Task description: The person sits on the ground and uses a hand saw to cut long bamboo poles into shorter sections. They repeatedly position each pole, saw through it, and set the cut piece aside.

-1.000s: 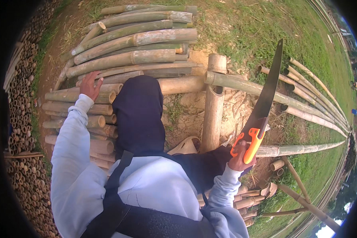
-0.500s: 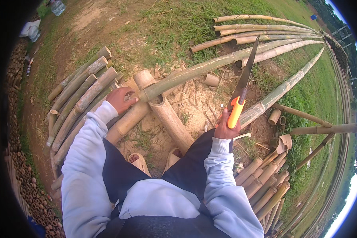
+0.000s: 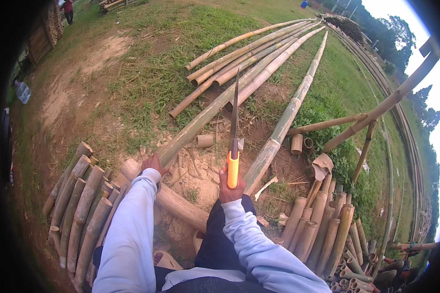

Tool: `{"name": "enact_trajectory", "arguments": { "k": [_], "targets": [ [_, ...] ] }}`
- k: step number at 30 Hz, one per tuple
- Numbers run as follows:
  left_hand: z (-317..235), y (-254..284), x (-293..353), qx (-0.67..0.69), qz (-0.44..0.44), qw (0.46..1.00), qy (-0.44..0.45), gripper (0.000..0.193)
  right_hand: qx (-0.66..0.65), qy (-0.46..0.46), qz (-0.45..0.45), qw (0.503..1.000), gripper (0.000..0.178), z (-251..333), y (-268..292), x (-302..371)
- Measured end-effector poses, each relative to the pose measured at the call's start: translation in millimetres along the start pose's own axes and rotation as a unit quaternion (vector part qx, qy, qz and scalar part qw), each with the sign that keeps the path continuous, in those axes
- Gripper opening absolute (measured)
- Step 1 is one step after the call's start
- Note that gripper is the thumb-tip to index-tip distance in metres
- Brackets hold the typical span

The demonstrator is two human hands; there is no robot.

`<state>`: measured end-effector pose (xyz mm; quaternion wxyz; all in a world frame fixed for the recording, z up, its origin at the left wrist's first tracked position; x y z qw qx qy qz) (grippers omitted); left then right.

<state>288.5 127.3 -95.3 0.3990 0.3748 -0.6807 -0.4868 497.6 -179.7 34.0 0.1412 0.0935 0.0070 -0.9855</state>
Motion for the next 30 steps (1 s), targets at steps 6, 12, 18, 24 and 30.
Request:
{"name": "enact_trajectory", "arguments": {
  "k": [6,12,18,24,30],
  "targets": [
    [5.8,14.1,2.2,0.005,-0.024,0.999,-0.035,0.076,0.015,0.003,0.011,1.0,0.018,0.9,-14.6,7.7],
    [36.1,94.6,54.4,-0.011,-0.026,0.997,-0.067,0.07,-0.004,0.013,0.024,1.0,0.007,13.9,-21.8,14.4],
    [206.1,145.0,137.7,-0.038,-0.062,0.997,-0.041,0.074,-0.039,0.035,0.034,0.998,0.012,40.2,-37.5,29.2],
    [372.0,155.5,250.5,-0.068,-0.025,0.996,0.043,0.078,-0.044,0.06,0.059,0.995,0.013,52.1,-31.4,28.5],
    [490.0,150.9,330.1,-0.096,-0.039,0.985,0.137,0.085,-0.043,0.09,0.065,0.993,0.008,47.0,-36.2,29.4]
  ]
}}
Point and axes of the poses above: each hand's wrist, its own x-axis away from the middle knuckle, its own y-axis out of the back of the hand, z = x × y, the point moved 10 cm from there along -x, towards the middle knuckle, and after that the axes turned 11 degrees about -z, right-handed, at the moved point
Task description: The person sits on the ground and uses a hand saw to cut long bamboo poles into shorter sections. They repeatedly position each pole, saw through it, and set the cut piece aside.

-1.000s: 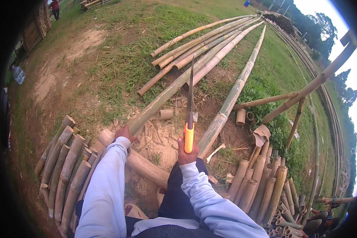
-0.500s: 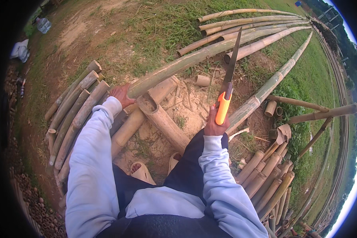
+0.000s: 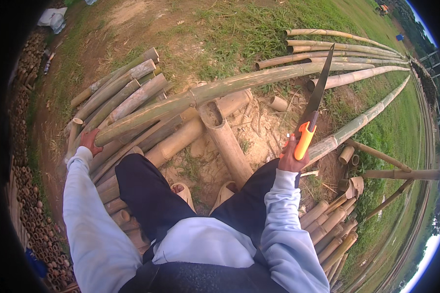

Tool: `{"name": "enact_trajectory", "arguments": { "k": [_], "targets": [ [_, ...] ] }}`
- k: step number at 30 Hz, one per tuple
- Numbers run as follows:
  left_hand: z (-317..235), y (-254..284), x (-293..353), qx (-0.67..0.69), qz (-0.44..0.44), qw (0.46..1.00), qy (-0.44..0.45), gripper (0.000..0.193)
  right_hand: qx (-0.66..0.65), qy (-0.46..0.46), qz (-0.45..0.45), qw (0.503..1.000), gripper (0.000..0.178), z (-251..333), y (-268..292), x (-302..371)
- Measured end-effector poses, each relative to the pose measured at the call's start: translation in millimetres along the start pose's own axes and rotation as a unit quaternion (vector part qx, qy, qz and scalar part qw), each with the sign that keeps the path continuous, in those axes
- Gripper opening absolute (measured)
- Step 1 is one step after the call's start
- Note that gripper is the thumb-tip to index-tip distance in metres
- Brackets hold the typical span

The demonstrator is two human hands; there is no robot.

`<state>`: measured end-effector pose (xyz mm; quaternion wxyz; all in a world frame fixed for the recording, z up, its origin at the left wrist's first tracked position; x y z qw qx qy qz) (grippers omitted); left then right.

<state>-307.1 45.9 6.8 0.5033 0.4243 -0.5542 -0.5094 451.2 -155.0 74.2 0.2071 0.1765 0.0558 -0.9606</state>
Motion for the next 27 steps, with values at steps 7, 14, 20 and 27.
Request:
{"name": "enact_trajectory", "arguments": {
  "k": [7,14,20,27],
  "targets": [
    [-51.5,45.5,35.8,-0.078,-0.205,0.975,0.021,0.078,0.024,-0.009,0.021,0.999,0.013,6.3,-3.8,6.2],
    [-96.0,-68.2,51.3,0.065,-0.164,0.982,-0.07,0.049,0.033,-0.013,0.029,0.999,0.016,1.5,-5.2,5.0],
    [-93.5,-147.2,25.9,0.078,-0.063,0.992,0.074,0.054,0.023,-0.004,0.023,0.999,0.013,-5.1,-0.3,0.6],
    [-91.0,-138.4,12.8,0.103,-0.016,0.991,0.084,0.059,0.035,-0.015,0.014,0.999,0.014,-1.0,2.4,0.9]
  ]
}}
Point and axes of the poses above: each hand's wrist, its own x-axis away from the middle knuckle, its own y-axis out of the back of the hand, z = x × y, the point moved 10 cm from there along -x, towards the middle knuckle, and after that the axes turned 11 degrees about -z, right-handed, at the moved point
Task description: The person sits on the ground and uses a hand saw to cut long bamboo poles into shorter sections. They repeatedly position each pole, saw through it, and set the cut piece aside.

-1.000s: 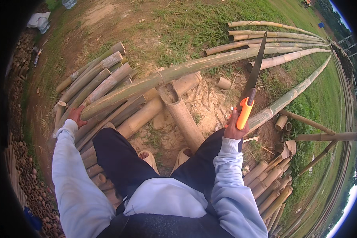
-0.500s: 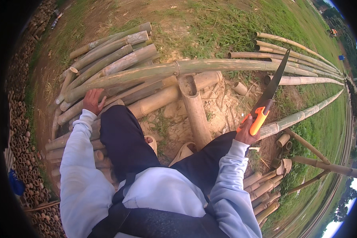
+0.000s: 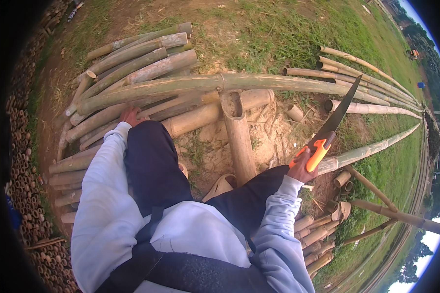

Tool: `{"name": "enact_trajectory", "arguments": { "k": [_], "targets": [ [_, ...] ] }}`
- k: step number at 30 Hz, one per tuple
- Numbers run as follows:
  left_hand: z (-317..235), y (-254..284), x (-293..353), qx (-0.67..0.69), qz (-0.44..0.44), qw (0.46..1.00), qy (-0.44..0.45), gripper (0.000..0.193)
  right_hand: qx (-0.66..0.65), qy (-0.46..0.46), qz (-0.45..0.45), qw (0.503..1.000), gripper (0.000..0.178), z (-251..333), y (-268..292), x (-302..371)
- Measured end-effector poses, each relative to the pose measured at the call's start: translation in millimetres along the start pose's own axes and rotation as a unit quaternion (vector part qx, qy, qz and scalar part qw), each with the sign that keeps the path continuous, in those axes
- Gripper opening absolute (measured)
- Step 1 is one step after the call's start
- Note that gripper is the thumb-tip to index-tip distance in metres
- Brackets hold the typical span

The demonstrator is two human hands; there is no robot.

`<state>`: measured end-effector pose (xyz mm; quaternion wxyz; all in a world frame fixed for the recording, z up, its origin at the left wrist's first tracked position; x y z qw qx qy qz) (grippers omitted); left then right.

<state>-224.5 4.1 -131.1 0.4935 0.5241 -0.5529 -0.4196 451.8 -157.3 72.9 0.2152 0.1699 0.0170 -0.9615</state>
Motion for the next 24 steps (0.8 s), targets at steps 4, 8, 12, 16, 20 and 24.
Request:
{"name": "enact_trajectory", "arguments": {
  "k": [4,8,12,16,20,24],
  "targets": [
    [-8.5,5.4,2.8,0.046,0.039,0.998,0.01,0.057,0.0,-0.005,-0.008,1.0,0.013,2.0,-0.4,2.8],
    [-20.8,-0.3,2.1,0.054,-0.011,0.992,-0.117,0.044,-0.005,-0.006,0.002,1.0,0.014,5.5,1.0,1.6],
    [3.8,-4.8,30.1,-0.058,-0.224,0.942,-0.244,0.029,-0.029,-0.022,0.015,0.999,0.014,5.2,-11.0,6.2],
    [-33.5,8.2,39.3,-0.055,-0.112,0.977,-0.172,0.019,-0.019,-0.023,-0.011,0.999,0.013,1.7,5.3,-1.8],
    [-26.7,34.2,60.8,-0.044,-0.087,0.982,-0.162,0.028,-0.032,-0.033,-0.002,0.999,0.013,-2.7,0.2,-0.9],
    [-54.4,104.6,73.9,-0.019,-0.144,0.971,-0.189,0.073,-0.045,-0.035,0.009,0.998,0.017,-4.8,5.4,-2.3]
  ]
}}
Point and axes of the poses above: each hand's wrist, its own x-axis away from the middle knuckle, its own y-axis out of the back of the hand, z = x × y, the point moved 10 cm from there along -x, towards the middle knuckle, and after that the axes turned 11 degrees about -z, right-handed, at the moved point
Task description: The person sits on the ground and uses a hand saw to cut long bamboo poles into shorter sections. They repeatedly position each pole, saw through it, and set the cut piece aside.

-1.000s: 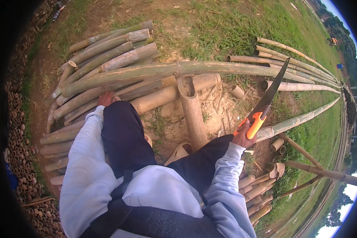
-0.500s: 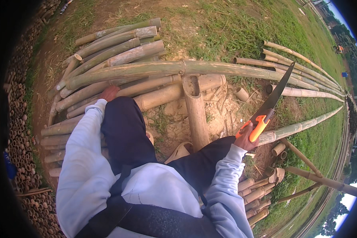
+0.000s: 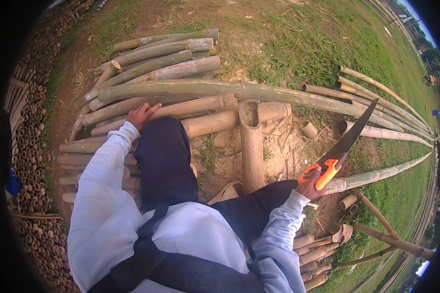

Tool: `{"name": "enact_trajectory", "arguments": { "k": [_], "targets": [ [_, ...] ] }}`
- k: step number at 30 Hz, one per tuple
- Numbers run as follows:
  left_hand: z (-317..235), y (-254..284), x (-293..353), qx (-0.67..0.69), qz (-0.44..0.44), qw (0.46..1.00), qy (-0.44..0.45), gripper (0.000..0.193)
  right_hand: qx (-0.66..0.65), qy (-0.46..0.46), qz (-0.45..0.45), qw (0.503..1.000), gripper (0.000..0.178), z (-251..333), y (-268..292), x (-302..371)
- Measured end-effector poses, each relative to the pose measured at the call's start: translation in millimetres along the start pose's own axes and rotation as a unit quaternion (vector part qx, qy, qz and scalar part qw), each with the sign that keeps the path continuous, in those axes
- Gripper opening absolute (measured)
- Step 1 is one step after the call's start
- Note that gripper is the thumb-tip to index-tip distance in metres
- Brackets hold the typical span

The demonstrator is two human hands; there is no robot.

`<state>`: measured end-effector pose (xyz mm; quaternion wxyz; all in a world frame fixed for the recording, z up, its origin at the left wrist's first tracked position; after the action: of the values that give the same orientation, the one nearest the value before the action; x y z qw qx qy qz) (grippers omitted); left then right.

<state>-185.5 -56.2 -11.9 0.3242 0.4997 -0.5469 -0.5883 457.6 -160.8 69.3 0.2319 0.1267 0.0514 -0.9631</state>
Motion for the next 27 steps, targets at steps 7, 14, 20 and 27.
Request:
{"name": "enact_trajectory", "arguments": {
  "k": [7,14,20,27],
  "targets": [
    [-46.4,96.3,-47.6,-0.044,-0.129,0.987,-0.081,0.112,0.022,-0.027,-0.038,0.999,0.028,-7.8,7.7,-0.3],
    [-110.6,103.7,-99.4,-0.051,-0.047,0.984,-0.164,0.116,0.005,-0.02,-0.046,0.999,0.029,-3.2,8.4,-1.5],
    [-111.2,62.6,-136.9,-0.049,0.034,0.979,-0.195,0.108,-0.019,-0.035,-0.047,0.998,0.026,-0.9,8.2,-0.2],
    [-100.3,21.6,-157.9,-0.037,0.065,0.982,-0.173,0.083,-0.04,-0.02,-0.043,0.998,0.024,-7.6,8.7,-4.4]
  ]
}}
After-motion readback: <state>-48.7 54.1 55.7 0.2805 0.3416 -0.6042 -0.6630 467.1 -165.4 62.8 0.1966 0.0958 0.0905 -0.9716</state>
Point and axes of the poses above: each hand's wrist, its own x-axis away from the middle knuckle, its own y-axis out of the back of the hand, z = x × y, the point moved 10 cm from there along -x, towards the middle knuckle, and after that the axes turned 11 degrees about -z, right-handed, at the moved point
